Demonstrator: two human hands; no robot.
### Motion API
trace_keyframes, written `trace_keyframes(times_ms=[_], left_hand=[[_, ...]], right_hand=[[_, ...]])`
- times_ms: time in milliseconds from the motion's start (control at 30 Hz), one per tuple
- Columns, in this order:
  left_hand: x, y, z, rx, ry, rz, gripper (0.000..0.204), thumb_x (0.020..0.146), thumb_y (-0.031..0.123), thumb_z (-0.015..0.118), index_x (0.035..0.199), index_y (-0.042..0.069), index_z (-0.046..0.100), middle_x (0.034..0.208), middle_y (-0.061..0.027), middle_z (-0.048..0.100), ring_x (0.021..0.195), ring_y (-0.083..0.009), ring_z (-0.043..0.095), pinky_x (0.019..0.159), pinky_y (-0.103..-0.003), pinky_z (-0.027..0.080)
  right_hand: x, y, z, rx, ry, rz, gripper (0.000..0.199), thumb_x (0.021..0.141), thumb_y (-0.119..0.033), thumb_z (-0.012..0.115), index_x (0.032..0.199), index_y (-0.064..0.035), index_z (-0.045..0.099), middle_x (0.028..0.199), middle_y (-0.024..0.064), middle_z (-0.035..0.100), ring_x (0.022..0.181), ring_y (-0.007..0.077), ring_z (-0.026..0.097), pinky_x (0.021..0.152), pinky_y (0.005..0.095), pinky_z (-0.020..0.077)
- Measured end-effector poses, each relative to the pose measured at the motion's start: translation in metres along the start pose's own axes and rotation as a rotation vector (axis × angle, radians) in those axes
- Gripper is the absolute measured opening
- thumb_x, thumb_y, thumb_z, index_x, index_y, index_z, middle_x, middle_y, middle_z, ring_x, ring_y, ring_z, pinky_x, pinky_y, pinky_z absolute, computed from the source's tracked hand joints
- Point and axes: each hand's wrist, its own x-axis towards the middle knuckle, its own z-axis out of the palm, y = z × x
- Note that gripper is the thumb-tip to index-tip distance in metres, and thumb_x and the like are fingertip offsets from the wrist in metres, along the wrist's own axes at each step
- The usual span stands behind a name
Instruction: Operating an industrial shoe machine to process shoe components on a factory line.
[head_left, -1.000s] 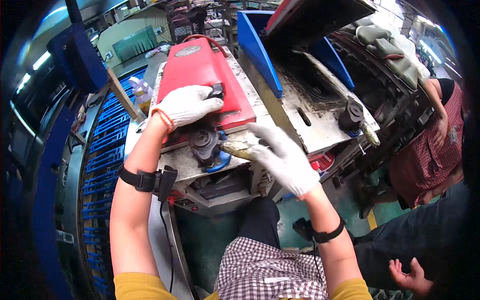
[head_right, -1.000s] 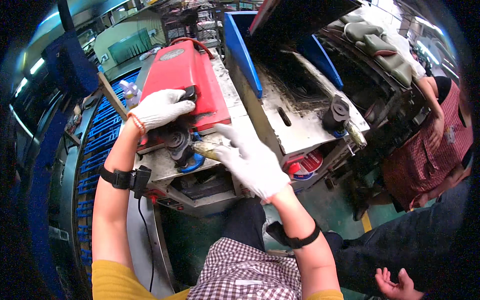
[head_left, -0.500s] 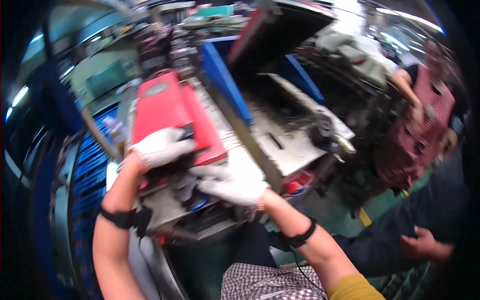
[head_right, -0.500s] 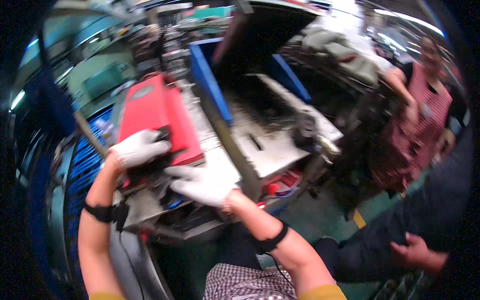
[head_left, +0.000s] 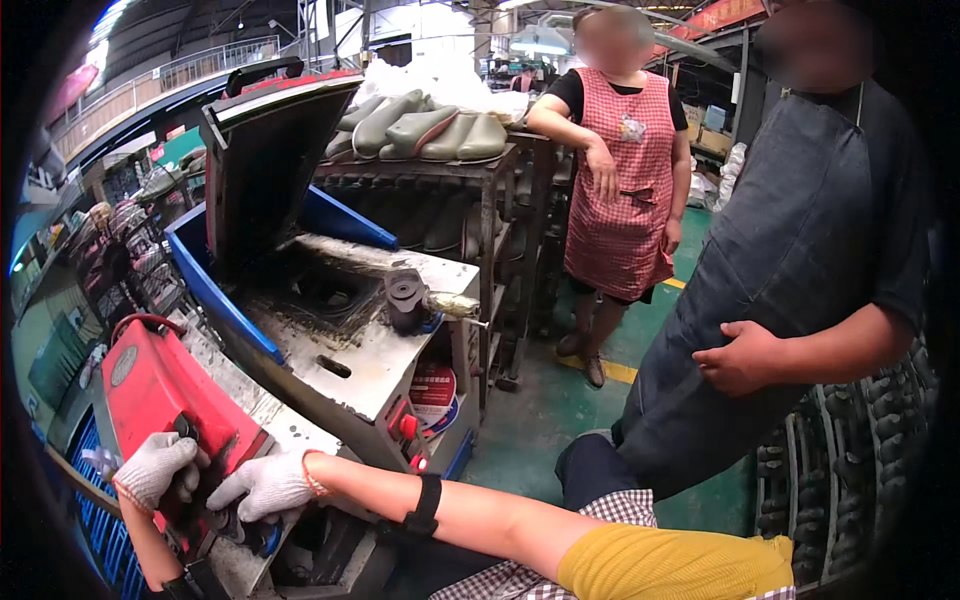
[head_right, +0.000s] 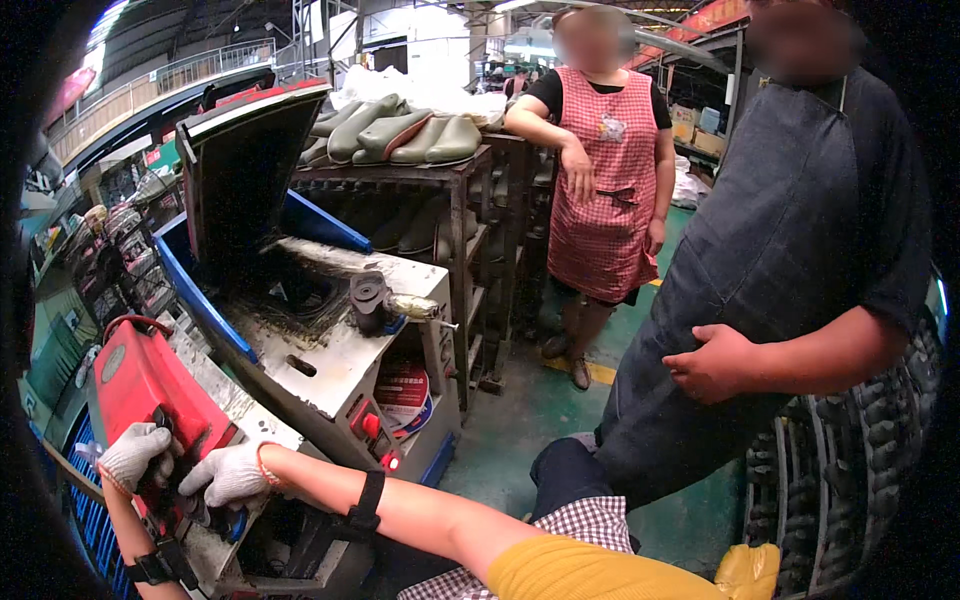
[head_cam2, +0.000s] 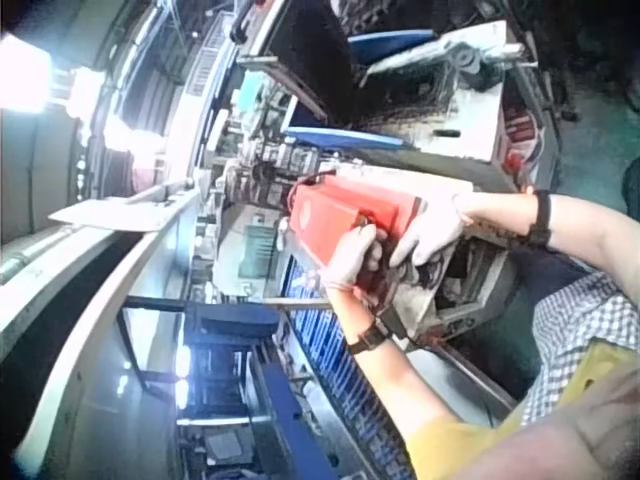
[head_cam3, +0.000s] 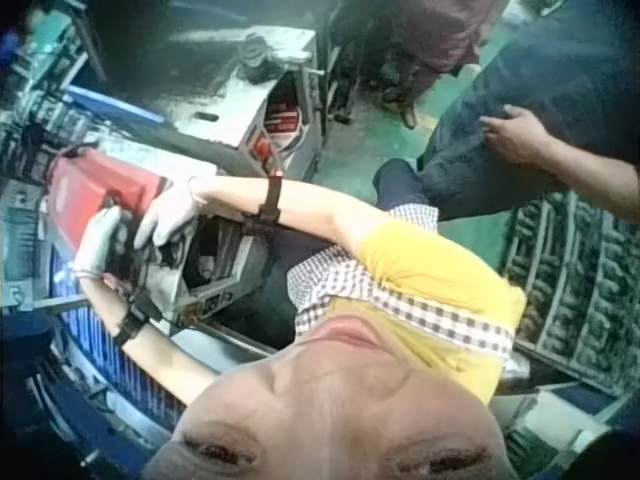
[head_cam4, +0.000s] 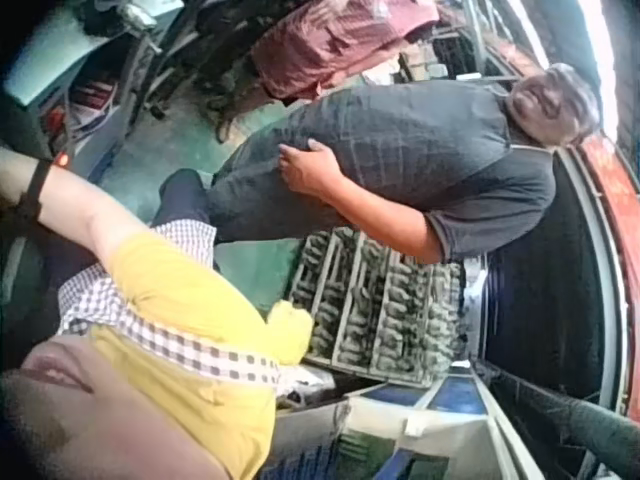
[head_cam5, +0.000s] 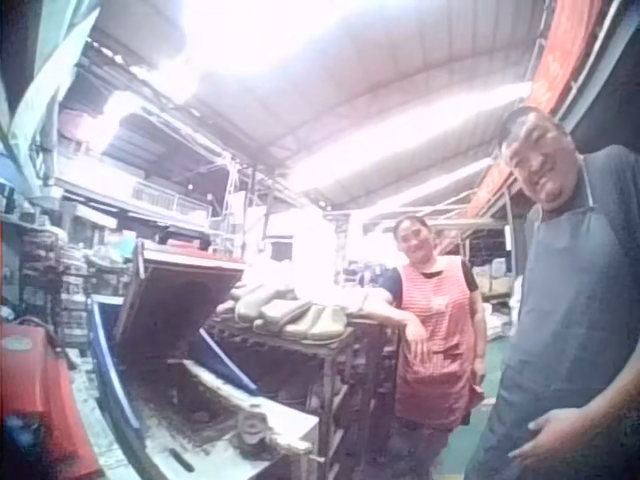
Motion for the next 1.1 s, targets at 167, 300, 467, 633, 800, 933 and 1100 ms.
trace_keyframes(times_ms=[167, 300, 467, 633, 800, 933, 1100], left_hand=[[0.0, -0.006, 0.0, -0.046, 0.012, 0.023, 0.041, 0.101, 0.037, 0.061, 0.09, -0.002, 0.07, 0.059, -0.0084, 0.064, 0.045, -0.0179, 0.058, 0.045, -0.03, 0.048], [0.001, -0.006, 0.0, -0.047, 0.006, 0.06, 0.042, 0.102, 0.038, 0.061, 0.09, -0.001, 0.07, 0.059, -0.0085, 0.064, 0.044, -0.0173, 0.058, 0.045, -0.029, 0.047], [0.003, -0.009, -0.001, -0.026, 0.03, 0.045, 0.043, 0.101, 0.04, 0.061, 0.09, 0.0, 0.069, 0.059, -0.0079, 0.063, 0.044, -0.0166, 0.057, 0.044, -0.028, 0.046], [0.003, -0.01, 0.0, -0.037, 0.03, 0.071, 0.042, 0.102, 0.04, 0.061, 0.089, 0.001, 0.068, 0.059, -0.0072, 0.063, 0.043, -0.0156, 0.056, 0.043, -0.027, 0.046], [0.003, -0.008, 0.0, -0.021, 0.033, 0.069, 0.039, 0.103, 0.039, 0.06, 0.09, 0.002, 0.068, 0.059, -0.0065, 0.063, 0.042, -0.0148, 0.055, 0.042, -0.027, 0.045], [0.001, -0.005, 0.001, 0.0, 0.038, 0.067, 0.038, 0.103, 0.037, 0.059, 0.09, 0.003, 0.067, 0.059, -0.0063, 0.063, 0.042, -0.0146, 0.055, 0.042, -0.026, 0.045], [-0.003, 0.0, 0.004, 0.026, 0.051, 0.062, 0.038, 0.102, 0.037, 0.058, 0.089, 0.003, 0.067, 0.058, -0.006, 0.062, 0.042, -0.0143, 0.054, 0.042, -0.026, 0.044]], right_hand=[[-0.003, -0.005, 0.002, 0.0, 0.003, 0.007, 0.061, 0.088, -0.015, 0.059, 0.149, -0.0198, 0.06, 0.073, 0.0017, 0.06, 0.061, 0.011, 0.057, 0.051, 0.0277, 0.0515], [-0.004, -0.002, 0.003, 0.053, 0.01, -0.001, 0.062, 0.087, -0.014, 0.059, 0.149, -0.0188, 0.06, 0.072, 0.0021, 0.06, 0.06, 0.0107, 0.057, 0.05, 0.0274, 0.0508], [-0.004, 0.001, 0.001, 0.097, -0.004, -0.01, 0.061, 0.087, -0.014, 0.058, 0.148, -0.0178, 0.061, 0.071, 0.0022, 0.06, 0.06, 0.0113, 0.057, 0.05, 0.0271, 0.0507], [0.002, 0.006, 0.001, 0.058, 0.023, -0.087, 0.063, 0.084, -0.009, 0.059, 0.146, -0.0121, 0.062, 0.074, 0.006, 0.065, 0.061, 0.0151, 0.06, 0.053, 0.0323, 0.0526], [0.004, 0.009, 0.001, 0.096, 0.016, -0.028, 0.062, 0.085, -0.009, 0.059, 0.146, -0.0135, 0.062, 0.073, 0.0059, 0.065, 0.06, 0.0155, 0.06, 0.051, 0.0323, 0.0521], [0.002, 0.009, 0.001, 0.114, 0.0, -0.025, 0.062, 0.085, -0.009, 0.058, 0.147, -0.0143, 0.062, 0.071, 0.0053, 0.063, 0.058, 0.0152, 0.059, 0.049, 0.0316, 0.0511], [0.001, 0.007, 0.001, 0.102, 0.005, -0.032, 0.063, 0.084, -0.011, 0.057, 0.146, -0.0158, 0.062, 0.07, 0.0052, 0.062, 0.056, 0.0146, 0.058, 0.048, 0.0313, 0.0507]])
